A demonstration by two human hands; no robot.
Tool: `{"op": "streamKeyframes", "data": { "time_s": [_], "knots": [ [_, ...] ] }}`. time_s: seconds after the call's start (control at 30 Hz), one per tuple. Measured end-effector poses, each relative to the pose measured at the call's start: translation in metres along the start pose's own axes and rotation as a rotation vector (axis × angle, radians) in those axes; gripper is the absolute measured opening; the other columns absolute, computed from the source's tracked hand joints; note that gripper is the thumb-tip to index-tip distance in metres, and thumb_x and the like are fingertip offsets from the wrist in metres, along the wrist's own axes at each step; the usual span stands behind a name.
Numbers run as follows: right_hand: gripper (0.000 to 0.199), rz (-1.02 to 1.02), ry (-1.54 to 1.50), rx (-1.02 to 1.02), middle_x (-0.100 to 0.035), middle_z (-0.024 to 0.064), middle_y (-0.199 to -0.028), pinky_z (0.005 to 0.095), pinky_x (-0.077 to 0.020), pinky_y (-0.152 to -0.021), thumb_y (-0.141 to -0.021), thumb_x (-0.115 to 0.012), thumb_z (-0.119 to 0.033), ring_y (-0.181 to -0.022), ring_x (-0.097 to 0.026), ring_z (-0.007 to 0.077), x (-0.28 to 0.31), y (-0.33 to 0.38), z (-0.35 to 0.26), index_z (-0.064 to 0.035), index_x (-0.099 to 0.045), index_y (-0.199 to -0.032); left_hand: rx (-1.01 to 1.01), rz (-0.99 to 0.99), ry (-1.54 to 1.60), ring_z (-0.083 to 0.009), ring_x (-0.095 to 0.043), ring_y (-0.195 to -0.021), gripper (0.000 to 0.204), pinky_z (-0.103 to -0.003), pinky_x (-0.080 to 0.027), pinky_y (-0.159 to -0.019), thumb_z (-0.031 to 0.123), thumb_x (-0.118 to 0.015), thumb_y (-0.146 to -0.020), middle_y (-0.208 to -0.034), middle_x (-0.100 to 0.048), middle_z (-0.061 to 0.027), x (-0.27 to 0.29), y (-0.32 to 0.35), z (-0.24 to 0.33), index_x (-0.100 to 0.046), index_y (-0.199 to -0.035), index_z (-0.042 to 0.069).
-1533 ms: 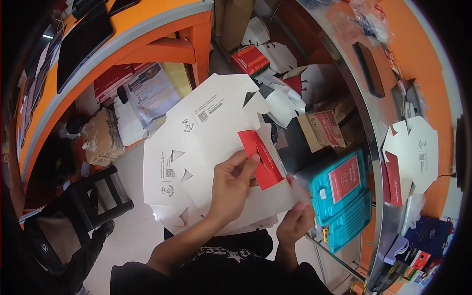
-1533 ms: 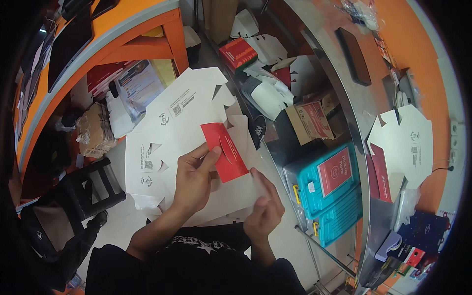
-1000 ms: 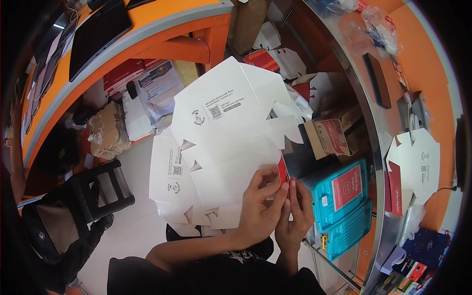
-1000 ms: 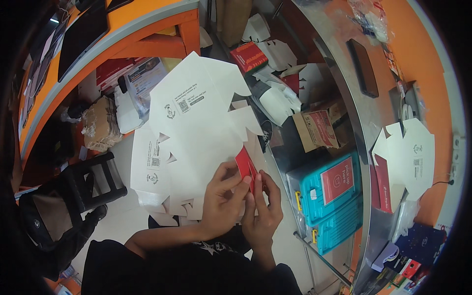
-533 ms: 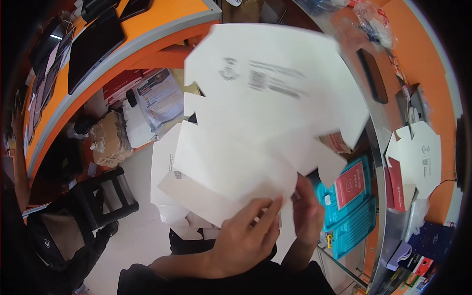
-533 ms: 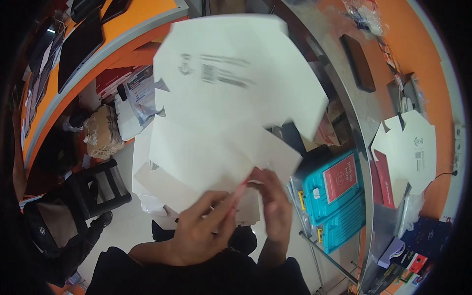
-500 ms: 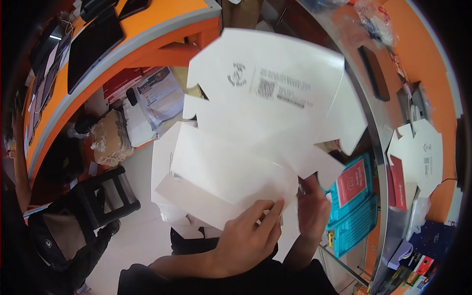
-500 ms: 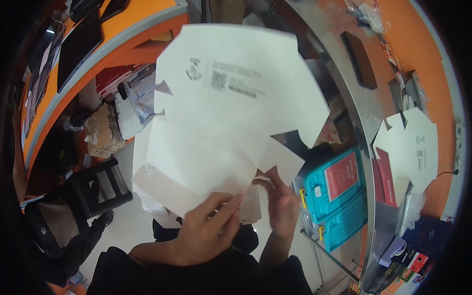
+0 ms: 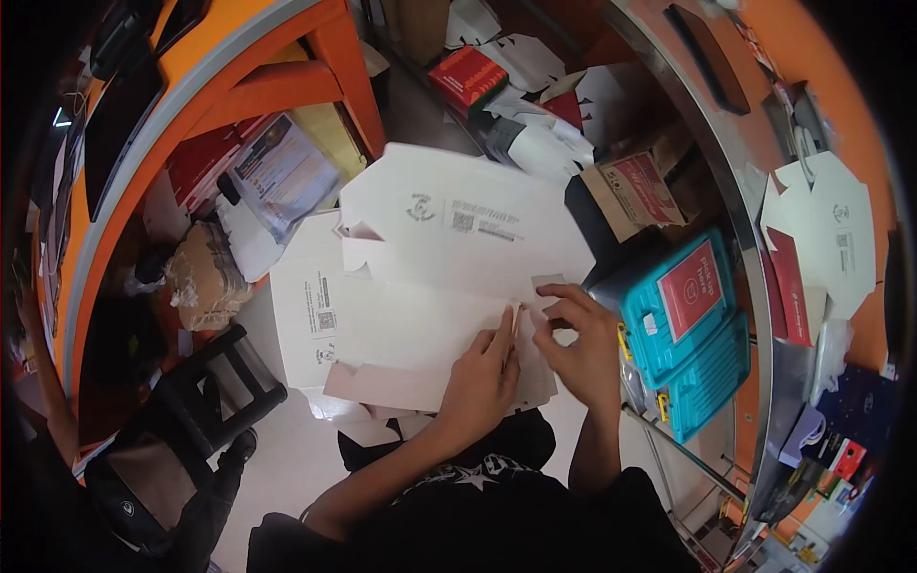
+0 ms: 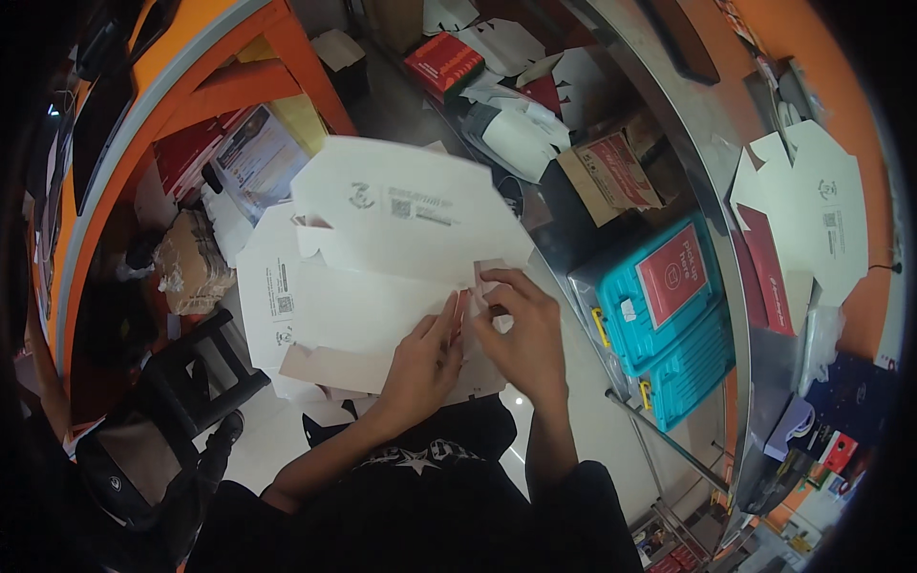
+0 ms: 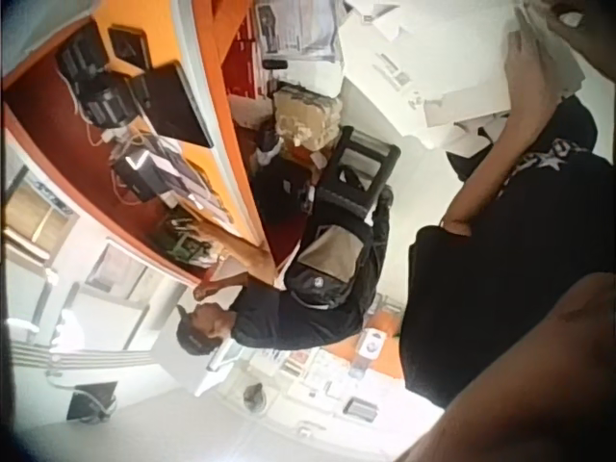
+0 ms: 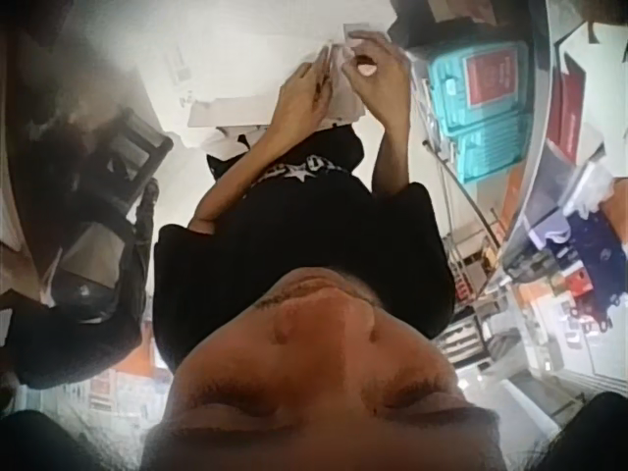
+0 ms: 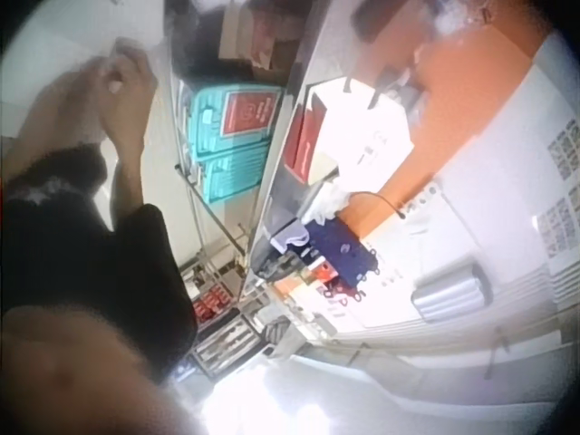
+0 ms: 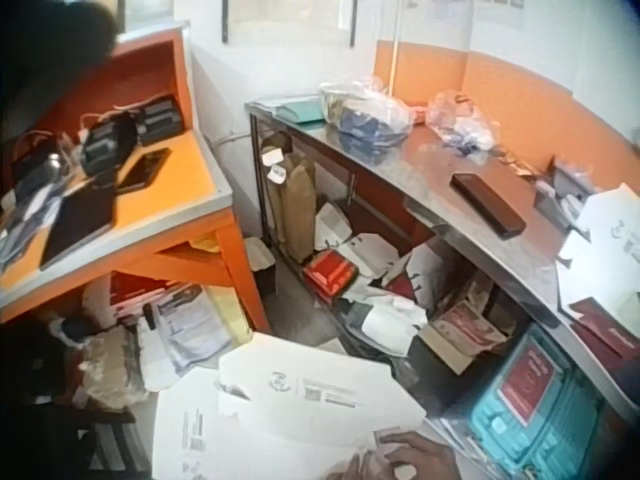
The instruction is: The person assembles cardboard takeout boxes by folding along the pre-scored lines and tucking the tabs into the corresponding slots by hand.
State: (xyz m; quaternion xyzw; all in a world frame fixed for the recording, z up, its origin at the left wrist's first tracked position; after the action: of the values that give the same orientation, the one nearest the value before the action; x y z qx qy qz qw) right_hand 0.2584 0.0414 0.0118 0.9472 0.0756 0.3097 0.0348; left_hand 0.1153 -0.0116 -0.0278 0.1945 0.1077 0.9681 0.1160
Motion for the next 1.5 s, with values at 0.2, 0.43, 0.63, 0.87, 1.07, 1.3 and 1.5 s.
{"op": "streamKeyframes", "data": {
  "time_s": [0.2,0.43,0.63,0.87,1.07,1.3,1.5],
  "knots": [
    [0.012,0.007,-0.079,-0.02,-0.07,0.0181,-0.108,0.0333,-0.0581,-0.075,-0.08,-0.068,-0.004,-0.083,-0.073,0.0277,-0.014,-0.002,0.003,0.0055,-0.063,-0.082,-0.041,-0.02,0.027,-0.0362,-0.065,-0.092,0.051,-0.041,-0.055,-0.079,0.006,-0.057,-0.092,-0.114,-0.055,-0.0228,-0.006,0.002,-0.004,-0.044,-0.141,-0.002],
    [0.013,-0.005,-0.064,-0.148,-0.072,0.0191,-0.087,0.0325,-0.059,-0.073,-0.082,-0.067,-0.004,-0.076,-0.073,0.0256,-0.006,-0.025,-0.004,0.0056,-0.067,-0.091,-0.011,-0.035,0.077,-0.0385,-0.063,-0.097,0.044,-0.044,-0.052,-0.084,0.008,-0.055,-0.095,-0.116,-0.053,-0.0256,0.0,0.003,0.0,-0.046,-0.134,-0.01],
    [0.014,0.01,-0.04,-0.249,-0.072,0.0172,-0.079,0.0327,-0.0586,-0.069,-0.081,-0.066,-0.005,-0.071,-0.073,0.0237,-0.009,-0.013,-0.02,0.0072,-0.067,-0.087,0.056,-0.003,0.196,-0.0386,-0.063,-0.098,0.037,-0.044,-0.052,-0.086,0.007,-0.054,-0.095,-0.117,-0.054,-0.0266,-0.004,0.001,0.0,-0.052,-0.127,-0.012],
    [0.015,0.069,0.078,-0.18,-0.071,0.0175,-0.078,0.0334,-0.057,-0.067,-0.08,-0.067,-0.006,-0.072,-0.072,0.0252,-0.02,-0.021,-0.027,0.0082,-0.067,-0.085,0.033,-0.01,0.192,-0.0401,-0.063,-0.104,0.038,-0.041,-0.054,-0.088,0.004,-0.053,-0.095,-0.12,-0.053,-0.0265,0.0,0.0,-0.008,-0.052,-0.131,-0.006],
    [0.013,0.18,0.022,-0.21,-0.069,0.0192,-0.082,0.0364,-0.0574,-0.064,-0.081,-0.066,-0.005,-0.07,-0.072,0.0276,-0.034,-0.003,-0.025,0.0074,-0.066,-0.082,-0.07,0.002,0.174,-0.0426,-0.059,-0.103,0.036,-0.046,-0.05,-0.087,0.002,-0.055,-0.092,-0.116,-0.053,-0.0272,-0.002,0.001,-0.011,-0.052,-0.126,-0.011],
    [0.009,0.242,0.106,-0.055,-0.067,0.0188,-0.082,0.0363,-0.0578,-0.067,-0.079,-0.066,-0.003,-0.073,-0.07,0.03,-0.035,0.002,-0.017,0.0052,-0.065,-0.082,-0.066,-0.063,0.231,-0.0446,-0.054,-0.112,0.037,-0.046,-0.046,-0.093,-0.004,-0.057,-0.079,-0.118,-0.057,-0.0292,-0.001,-0.005,-0.006,-0.059,-0.116,-0.009],
    [0.009,0.204,0.136,-0.104,-0.066,0.0193,-0.088,0.0391,-0.0553,-0.071,-0.081,-0.063,-0.005,-0.076,-0.066,0.036,-0.045,0.018,-0.004,0.0042,-0.065,-0.08,-0.046,-0.071,0.172,-0.0448,-0.053,-0.113,0.034,-0.046,-0.046,-0.093,-0.002,-0.057,-0.082,-0.117,-0.057,-0.0287,-0.005,-0.006,-0.001,-0.061,-0.115,-0.008]
  ]
}}
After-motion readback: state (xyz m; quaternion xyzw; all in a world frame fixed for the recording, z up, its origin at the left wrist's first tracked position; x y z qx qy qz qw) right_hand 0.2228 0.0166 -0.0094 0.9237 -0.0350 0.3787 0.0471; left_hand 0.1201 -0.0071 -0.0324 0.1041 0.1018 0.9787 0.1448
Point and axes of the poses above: each hand's wrist, its own y-axis away from the middle knuckle, its own x-axis out of the back of the hand, z = x × y, the point moved 2 cm from there along -y, towards the middle knuckle
